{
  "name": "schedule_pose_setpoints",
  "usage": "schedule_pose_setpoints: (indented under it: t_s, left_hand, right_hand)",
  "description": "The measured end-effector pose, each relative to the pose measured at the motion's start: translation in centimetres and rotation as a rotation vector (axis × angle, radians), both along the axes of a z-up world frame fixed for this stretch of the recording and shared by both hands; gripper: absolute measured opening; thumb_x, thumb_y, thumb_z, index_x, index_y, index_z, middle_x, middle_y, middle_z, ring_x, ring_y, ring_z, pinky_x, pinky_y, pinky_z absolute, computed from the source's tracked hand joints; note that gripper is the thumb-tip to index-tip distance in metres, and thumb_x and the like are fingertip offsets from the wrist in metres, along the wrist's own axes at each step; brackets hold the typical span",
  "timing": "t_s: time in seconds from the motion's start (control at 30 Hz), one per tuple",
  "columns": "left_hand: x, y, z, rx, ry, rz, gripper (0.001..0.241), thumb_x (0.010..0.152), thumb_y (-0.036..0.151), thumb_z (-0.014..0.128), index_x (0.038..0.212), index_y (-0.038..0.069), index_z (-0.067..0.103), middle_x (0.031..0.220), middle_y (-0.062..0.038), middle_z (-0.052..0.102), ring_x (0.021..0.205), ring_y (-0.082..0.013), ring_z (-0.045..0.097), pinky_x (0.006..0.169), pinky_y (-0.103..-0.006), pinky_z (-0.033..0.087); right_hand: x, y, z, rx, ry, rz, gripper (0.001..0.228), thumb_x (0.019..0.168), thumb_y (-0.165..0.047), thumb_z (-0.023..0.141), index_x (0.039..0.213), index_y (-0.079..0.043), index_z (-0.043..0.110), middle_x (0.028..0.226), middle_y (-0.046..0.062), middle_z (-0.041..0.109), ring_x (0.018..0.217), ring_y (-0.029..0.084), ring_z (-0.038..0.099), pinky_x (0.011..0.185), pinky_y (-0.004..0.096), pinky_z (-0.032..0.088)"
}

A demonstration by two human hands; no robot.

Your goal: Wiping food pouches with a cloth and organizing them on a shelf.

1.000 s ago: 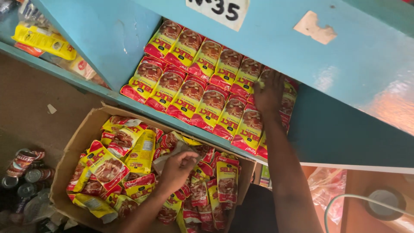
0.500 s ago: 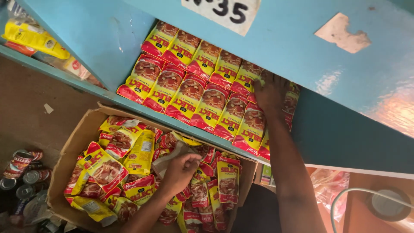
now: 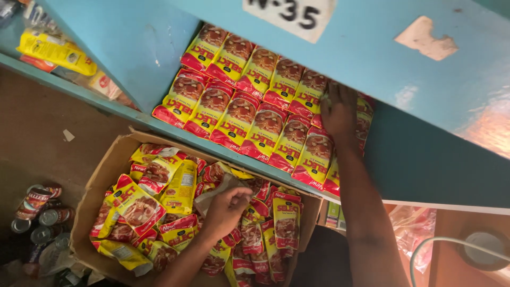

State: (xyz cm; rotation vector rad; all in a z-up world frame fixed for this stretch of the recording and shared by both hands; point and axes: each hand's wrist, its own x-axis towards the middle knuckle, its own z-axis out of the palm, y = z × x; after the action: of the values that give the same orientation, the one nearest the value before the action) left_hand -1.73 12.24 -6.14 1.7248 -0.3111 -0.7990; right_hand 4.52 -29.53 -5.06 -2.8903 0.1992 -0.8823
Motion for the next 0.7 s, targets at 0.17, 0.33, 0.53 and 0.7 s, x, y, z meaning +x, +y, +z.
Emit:
schedule_pose_setpoints:
  t_s: [0.17, 0.33, 0.53, 0.7]
  left_hand:
    - [0.4, 0.6, -0.8, -0.093, -0.045, 0.051, 0.026, 0.095, 0.017, 0.066, 0.118, 0.007, 0.073, 0.095, -0.002, 0.075, 0.084, -0.0082, 0.067, 0.075, -0.0270, 0.054]
    - [1.1, 1.4, 0.3, -0.095, -0.087, 0.077, 0.024, 0.097, 0.016, 0.065, 0.117, 0.006, 0.073, 0.092, -0.002, 0.072, 0.082, -0.0071, 0.065, 0.072, -0.0251, 0.052]
    - [2.2, 2.0, 0.6, -0.370, 0.276, 0.486, 0.034, 0.104, 0.032, 0.053, 0.124, 0.008, 0.066, 0.110, -0.006, 0.071, 0.090, -0.0166, 0.068, 0.077, -0.0329, 0.056]
    - [2.0, 2.9, 4.0, -1.020, 0.849, 0.518, 0.064, 0.101, 0.063, 0.032, 0.132, 0.012, 0.053, 0.124, -0.012, 0.065, 0.105, -0.0283, 0.063, 0.091, -0.0456, 0.050]
  right_hand:
    - [0.3, 3.6, 4.4, -0.080, -0.062, -0.033, 0.040, 0.100, -0.019, 0.072, 0.138, -0.006, 0.069, 0.152, 0.023, 0.052, 0.144, 0.046, 0.041, 0.120, 0.061, 0.032]
    - [-1.0, 14.3, 11.5, 0.007, -0.079, 0.097, 0.038, 0.095, -0.013, 0.076, 0.132, -0.007, 0.069, 0.154, 0.020, 0.052, 0.150, 0.045, 0.039, 0.125, 0.058, 0.034]
    - [-7.7, 29.4, 9.9, 0.718, 0.158, 0.398, 0.072, 0.092, -0.019, 0.075, 0.152, -0.002, 0.040, 0.169, 0.029, 0.025, 0.156, 0.045, 0.032, 0.123, 0.051, 0.034]
    - [-11.2, 36.3, 9.2, 0.554, 0.511, 0.638, 0.076, 0.101, -0.026, 0.064, 0.160, 0.003, 0.027, 0.167, 0.026, 0.015, 0.155, 0.046, 0.009, 0.121, 0.060, 0.008]
